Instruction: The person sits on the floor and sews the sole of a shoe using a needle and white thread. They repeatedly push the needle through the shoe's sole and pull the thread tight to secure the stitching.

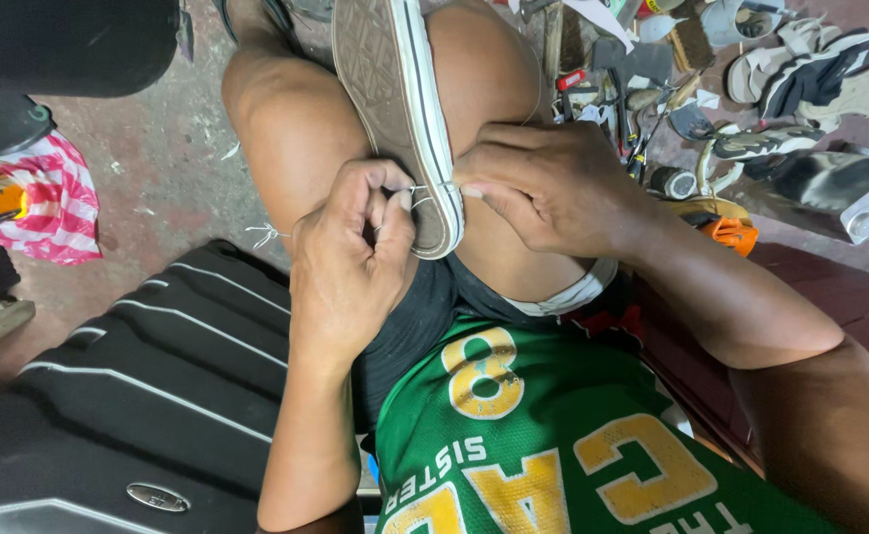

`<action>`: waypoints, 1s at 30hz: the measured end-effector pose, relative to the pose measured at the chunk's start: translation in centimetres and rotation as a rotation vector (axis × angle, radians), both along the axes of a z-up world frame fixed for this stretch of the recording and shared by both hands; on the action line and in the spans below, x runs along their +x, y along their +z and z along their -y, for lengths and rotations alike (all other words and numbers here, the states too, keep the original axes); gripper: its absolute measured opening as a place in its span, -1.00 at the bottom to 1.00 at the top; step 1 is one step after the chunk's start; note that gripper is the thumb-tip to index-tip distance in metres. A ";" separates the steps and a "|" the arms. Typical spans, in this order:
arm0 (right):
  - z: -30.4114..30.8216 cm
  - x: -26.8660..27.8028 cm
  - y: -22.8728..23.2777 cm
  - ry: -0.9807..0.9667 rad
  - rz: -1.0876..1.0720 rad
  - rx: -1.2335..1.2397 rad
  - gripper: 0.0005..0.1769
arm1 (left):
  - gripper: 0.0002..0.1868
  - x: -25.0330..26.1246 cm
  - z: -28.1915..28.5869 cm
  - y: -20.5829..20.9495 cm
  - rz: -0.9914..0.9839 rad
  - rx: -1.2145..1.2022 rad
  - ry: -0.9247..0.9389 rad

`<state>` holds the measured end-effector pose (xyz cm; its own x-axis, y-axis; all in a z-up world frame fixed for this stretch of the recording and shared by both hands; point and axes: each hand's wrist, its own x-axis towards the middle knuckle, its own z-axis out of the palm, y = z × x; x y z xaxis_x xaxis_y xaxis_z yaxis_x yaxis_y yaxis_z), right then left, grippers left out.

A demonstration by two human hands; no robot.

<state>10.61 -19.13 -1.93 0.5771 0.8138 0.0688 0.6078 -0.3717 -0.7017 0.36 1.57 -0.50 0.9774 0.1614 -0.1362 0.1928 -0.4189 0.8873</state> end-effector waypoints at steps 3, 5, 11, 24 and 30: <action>-0.3 -0.3 0.8 0.000 0.017 -0.065 -0.87 | -0.82 0.0 0.1 -0.2 -0.052 -0.013 0.014; -0.5 -0.5 1.5 0.011 0.043 -0.175 -0.89 | -0.74 -0.1 0.2 -0.2 -0.110 -0.005 0.060; -1.2 -1.5 2.1 -0.006 0.205 -0.239 -0.79 | -0.57 0.1 0.4 -0.1 -0.034 -0.036 0.036; -0.3 -0.1 0.2 -0.050 0.345 -0.296 -0.43 | -0.49 0.4 0.5 -0.8 -0.074 -0.022 0.001; 0.7 0.2 -0.3 -0.118 0.337 -0.232 -0.35 | -0.14 -0.1 2.1 -0.8 0.084 0.159 0.051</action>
